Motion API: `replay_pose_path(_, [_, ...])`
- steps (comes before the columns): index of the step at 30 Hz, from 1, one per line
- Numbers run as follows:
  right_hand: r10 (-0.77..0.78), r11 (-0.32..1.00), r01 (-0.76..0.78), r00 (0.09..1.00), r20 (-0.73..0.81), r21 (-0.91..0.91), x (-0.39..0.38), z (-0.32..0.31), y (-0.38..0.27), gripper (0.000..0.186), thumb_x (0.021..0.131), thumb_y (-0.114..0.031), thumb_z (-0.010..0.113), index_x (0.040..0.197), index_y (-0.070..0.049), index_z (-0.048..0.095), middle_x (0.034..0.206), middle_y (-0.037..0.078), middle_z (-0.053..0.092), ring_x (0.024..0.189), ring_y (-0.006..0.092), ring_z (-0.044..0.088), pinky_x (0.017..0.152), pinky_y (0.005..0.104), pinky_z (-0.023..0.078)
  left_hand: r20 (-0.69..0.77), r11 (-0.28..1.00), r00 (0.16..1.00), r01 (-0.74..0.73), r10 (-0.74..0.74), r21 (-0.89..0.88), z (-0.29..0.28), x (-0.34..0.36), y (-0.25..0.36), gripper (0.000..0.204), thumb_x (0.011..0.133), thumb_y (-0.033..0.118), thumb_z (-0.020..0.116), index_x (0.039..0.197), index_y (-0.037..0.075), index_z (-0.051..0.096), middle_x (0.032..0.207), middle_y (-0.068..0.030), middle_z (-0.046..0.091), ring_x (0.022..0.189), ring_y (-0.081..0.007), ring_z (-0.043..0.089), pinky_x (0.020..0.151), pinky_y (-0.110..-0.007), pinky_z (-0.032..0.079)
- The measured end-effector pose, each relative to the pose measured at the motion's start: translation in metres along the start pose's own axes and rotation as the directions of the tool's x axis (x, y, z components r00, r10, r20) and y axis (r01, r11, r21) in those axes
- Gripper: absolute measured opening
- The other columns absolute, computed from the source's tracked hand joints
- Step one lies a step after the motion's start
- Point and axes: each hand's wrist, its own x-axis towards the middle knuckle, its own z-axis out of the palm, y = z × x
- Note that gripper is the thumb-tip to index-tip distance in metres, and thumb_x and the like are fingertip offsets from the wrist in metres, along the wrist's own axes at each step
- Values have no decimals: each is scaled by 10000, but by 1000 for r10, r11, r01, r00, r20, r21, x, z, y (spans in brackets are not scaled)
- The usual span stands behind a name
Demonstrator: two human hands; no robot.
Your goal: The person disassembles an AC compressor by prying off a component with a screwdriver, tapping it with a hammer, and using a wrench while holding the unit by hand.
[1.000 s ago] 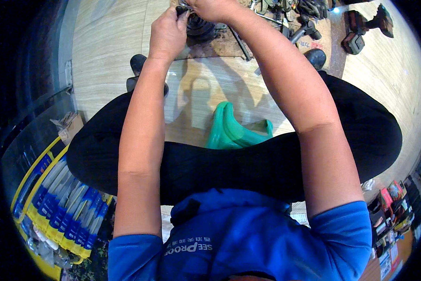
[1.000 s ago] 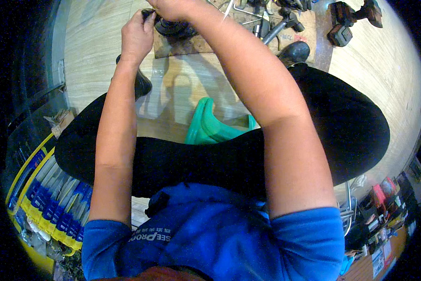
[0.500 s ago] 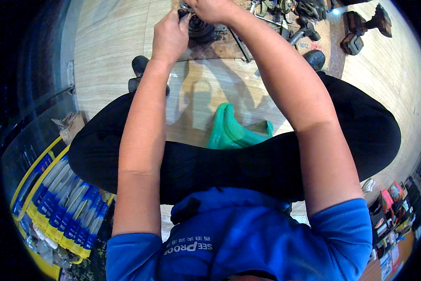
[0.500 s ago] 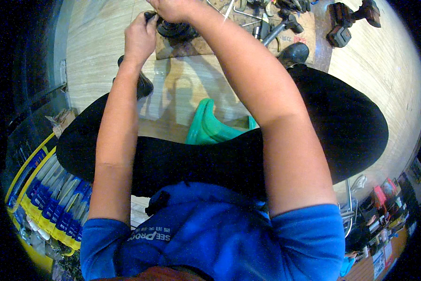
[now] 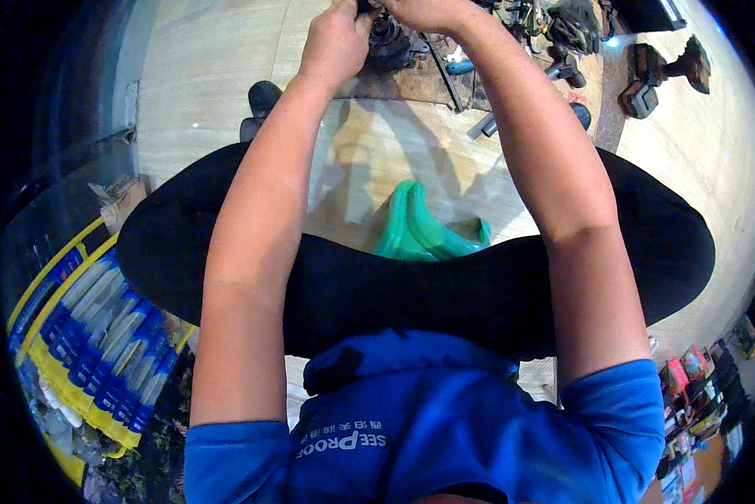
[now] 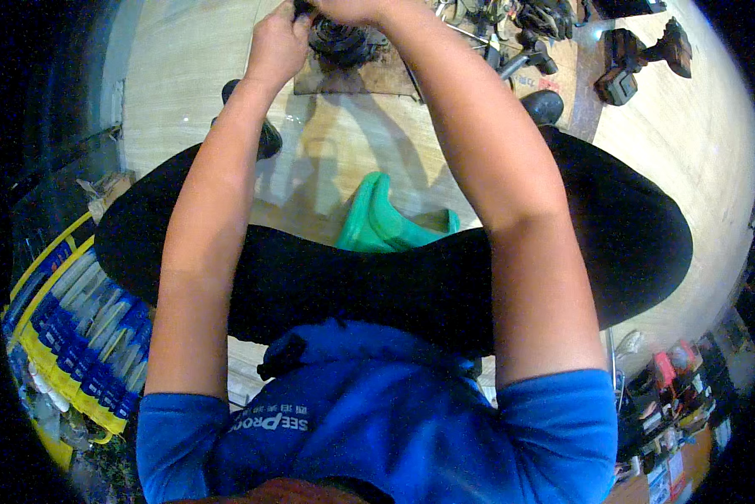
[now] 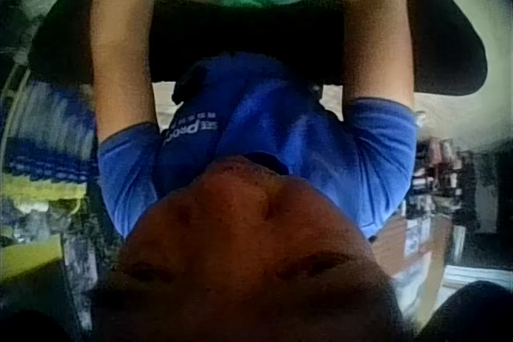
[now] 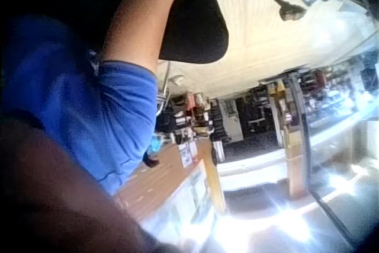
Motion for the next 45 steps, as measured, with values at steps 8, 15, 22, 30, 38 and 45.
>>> replay_pose_path(8, [122,945,-79,986,116,-319,1,0,-24,727,853,-545,677,1079,123,501,960,338,651,938,472,641,788,481,527,-10,992,996,-85,84,-92,2,1,-27,209,849,10,504,1006,-21,639,928,-252,674,892,-428,646,766,-452,525])
replay_pose_path(15, [135,935,-100,988,79,-340,6,12,-32,707,868,-524,665,1095,123,491,965,347,642,933,485,632,791,488,522,55,986,998,-15,25,-167,-8,8,-42,194,851,46,542,980,-17,673,933,-254,685,897,-399,664,764,-424,531])
replay_pose_path(22, [133,913,-84,986,96,-398,-3,4,-22,679,883,-506,647,1094,120,491,994,369,618,954,507,607,799,510,501,-158,692,943,94,-292,-716,33,-30,-21,267,871,170,715,1087,13,713,973,-117,743,876,-187,686,827,-327,521])
replay_pose_path(30, [363,843,-294,929,73,-451,-5,2,-43,658,925,-541,575,1118,88,549,1018,317,643,924,459,638,816,483,510,663,-662,670,335,-333,-671,150,-64,37,451,1014,524,448,1036,89,568,942,-78,648,785,-222,618,748,-415,517])
replay_pose_path(38, [309,855,-229,945,103,-465,-15,4,-29,846,837,-551,702,1297,78,372,1043,347,645,1026,474,639,869,474,510,588,-900,742,-46,-322,-434,116,-10,26,580,972,660,395,1110,136,602,986,-10,626,885,-148,586,828,-322,463])
replay_pose_path(45, [355,843,-304,934,34,-443,-6,11,-40,592,866,-399,724,1154,50,468,896,234,688,844,371,689,748,424,534,594,-929,735,-135,-326,-343,105,-4,33,457,979,544,502,1057,118,648,987,-14,679,921,-154,617,833,-320,471])
